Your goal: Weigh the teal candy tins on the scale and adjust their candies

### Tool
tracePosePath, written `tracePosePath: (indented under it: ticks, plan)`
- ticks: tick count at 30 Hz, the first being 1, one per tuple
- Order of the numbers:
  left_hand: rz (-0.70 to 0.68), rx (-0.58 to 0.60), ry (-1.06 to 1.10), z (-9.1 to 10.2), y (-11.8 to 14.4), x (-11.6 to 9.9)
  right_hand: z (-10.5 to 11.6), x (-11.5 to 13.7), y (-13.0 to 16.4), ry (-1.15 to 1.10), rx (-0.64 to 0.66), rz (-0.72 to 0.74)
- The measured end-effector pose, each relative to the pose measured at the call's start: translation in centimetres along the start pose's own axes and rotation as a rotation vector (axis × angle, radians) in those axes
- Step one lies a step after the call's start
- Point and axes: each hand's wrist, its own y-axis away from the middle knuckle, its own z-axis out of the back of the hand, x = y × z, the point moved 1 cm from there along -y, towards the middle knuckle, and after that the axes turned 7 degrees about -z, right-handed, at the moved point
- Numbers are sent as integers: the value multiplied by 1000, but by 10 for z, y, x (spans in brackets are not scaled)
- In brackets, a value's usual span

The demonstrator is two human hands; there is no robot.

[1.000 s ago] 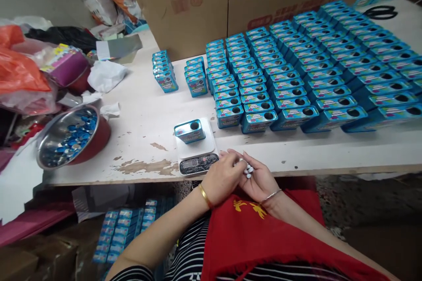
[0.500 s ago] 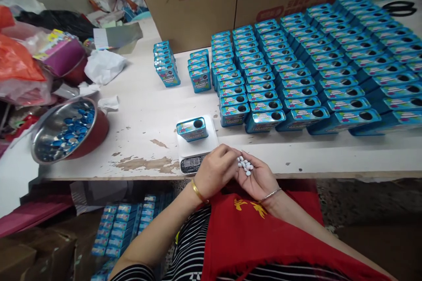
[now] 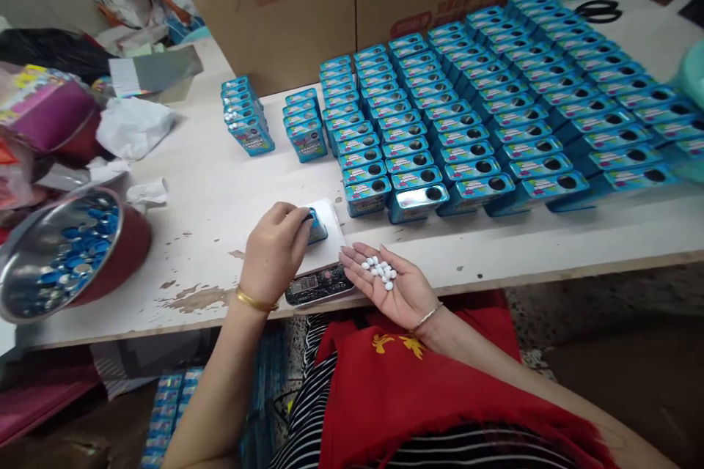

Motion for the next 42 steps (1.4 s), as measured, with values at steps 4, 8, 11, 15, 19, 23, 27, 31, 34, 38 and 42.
tracePosePath:
  ticks: [4,8,11,15,19,23,27,31,34,38,42]
  plan:
    - [-87,5,94,-3,4,-27,-8,3,-2,-2,58,0]
    - [-227,212,139,-33,12,-67,-10,2,0,-28,63,11]
    - [-217,216,94,-57,18,-80,-7,1,2,-24,53,38]
    - [-215,197,91,-70,24,-81,-1,-1,4,-13,22,41]
    - [-208,162,151,-70,27,-77,5,-3,0,-43,4,43]
    - [-157,105,347,-63,25,-70,2,-2,-6,-100,28,43]
    - [-111,11,485,-47,16,-59,-17,0,-11,-148,59,66]
    - [-36,-62,522,-22,2,-41,-38,-1,-16,-104,127,71]
    - [76,-110,466,-4,-4,-23,-43,-3,-19,-38,127,44]
    - [177,-85,340,5,-8,-1,-36,-2,-22,-11,94,33]
    - [167,11,186,4,-11,7,-27,2,-23,-16,93,49]
